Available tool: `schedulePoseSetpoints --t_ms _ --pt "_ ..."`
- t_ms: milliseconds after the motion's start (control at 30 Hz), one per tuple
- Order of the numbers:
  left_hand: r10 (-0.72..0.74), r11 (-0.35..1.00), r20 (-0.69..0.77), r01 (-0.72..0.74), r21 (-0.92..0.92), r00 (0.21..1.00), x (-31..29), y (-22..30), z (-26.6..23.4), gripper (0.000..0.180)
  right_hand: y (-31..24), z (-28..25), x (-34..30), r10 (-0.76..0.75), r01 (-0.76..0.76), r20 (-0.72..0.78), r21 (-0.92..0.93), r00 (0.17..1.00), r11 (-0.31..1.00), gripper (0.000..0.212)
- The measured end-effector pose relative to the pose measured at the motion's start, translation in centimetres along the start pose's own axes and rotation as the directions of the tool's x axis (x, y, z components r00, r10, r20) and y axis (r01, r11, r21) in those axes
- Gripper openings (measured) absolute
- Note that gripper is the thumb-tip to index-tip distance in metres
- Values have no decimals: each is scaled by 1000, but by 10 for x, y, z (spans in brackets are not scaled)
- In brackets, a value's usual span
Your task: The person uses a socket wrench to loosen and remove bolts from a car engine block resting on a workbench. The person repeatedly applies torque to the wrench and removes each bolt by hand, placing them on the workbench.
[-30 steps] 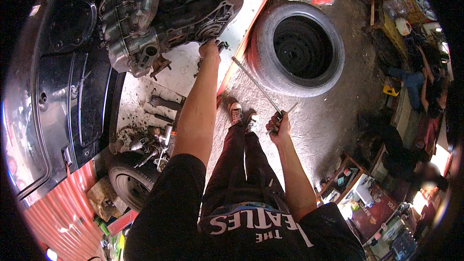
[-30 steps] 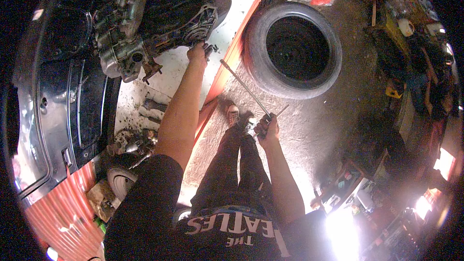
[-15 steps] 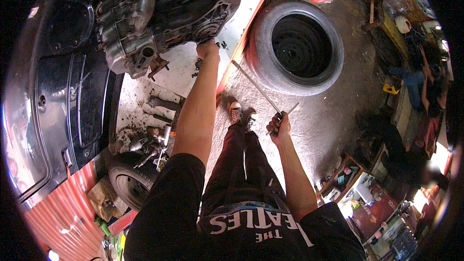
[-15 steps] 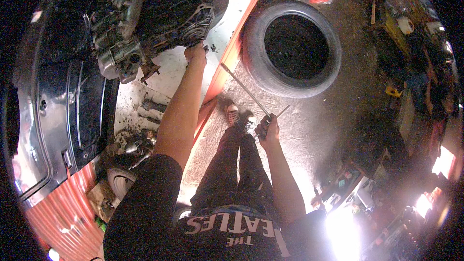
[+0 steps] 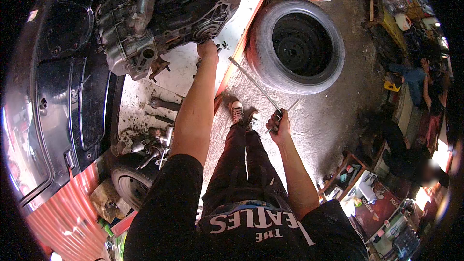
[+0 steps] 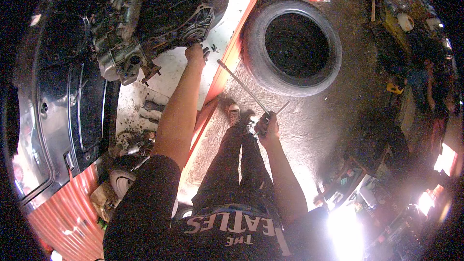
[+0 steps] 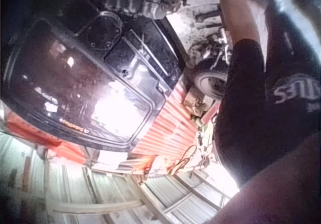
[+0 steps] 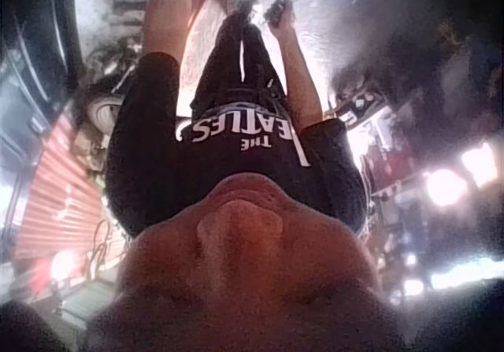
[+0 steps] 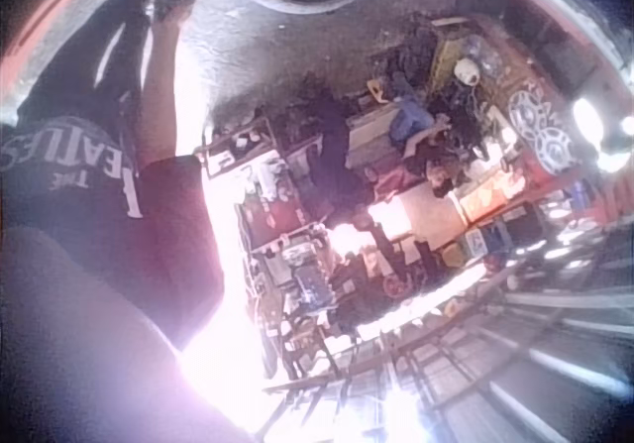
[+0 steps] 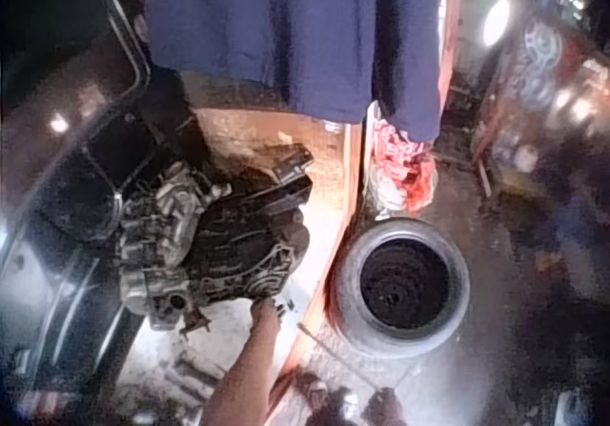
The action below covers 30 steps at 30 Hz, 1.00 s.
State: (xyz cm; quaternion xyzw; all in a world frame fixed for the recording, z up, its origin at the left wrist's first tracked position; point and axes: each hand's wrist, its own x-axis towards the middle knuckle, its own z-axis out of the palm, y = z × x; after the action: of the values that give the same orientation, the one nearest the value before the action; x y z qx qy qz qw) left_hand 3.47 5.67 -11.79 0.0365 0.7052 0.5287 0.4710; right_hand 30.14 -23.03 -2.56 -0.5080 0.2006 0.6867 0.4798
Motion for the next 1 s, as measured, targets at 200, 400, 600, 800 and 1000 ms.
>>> schedulePoseSetpoints --t_ms 200,400,600,800,1000 --pt "352 881 51 -349 318 935 8 -22 9 50 5 11 -2 -21 20 -20 -48 1000 999 38" --pt "405 879 -79 -364 309 911 52 -28 3 36 10 22 -9 -6 8 22 -73 1000 997 40" --pt "39 998 -23 -38 50 999 -10 -17 15 36 5 15 -5 -27 23 -89 -38 996 999 39" --pt "-39 993 60 45 -106 997 -1 -14 -4 19 15 35 -6 -10 12 41 -44 999 999 39" --pt "365 744 50 -324 584 930 -14 -2 -25 28 32 50 8 -20 30 179 -55 984 998 39"
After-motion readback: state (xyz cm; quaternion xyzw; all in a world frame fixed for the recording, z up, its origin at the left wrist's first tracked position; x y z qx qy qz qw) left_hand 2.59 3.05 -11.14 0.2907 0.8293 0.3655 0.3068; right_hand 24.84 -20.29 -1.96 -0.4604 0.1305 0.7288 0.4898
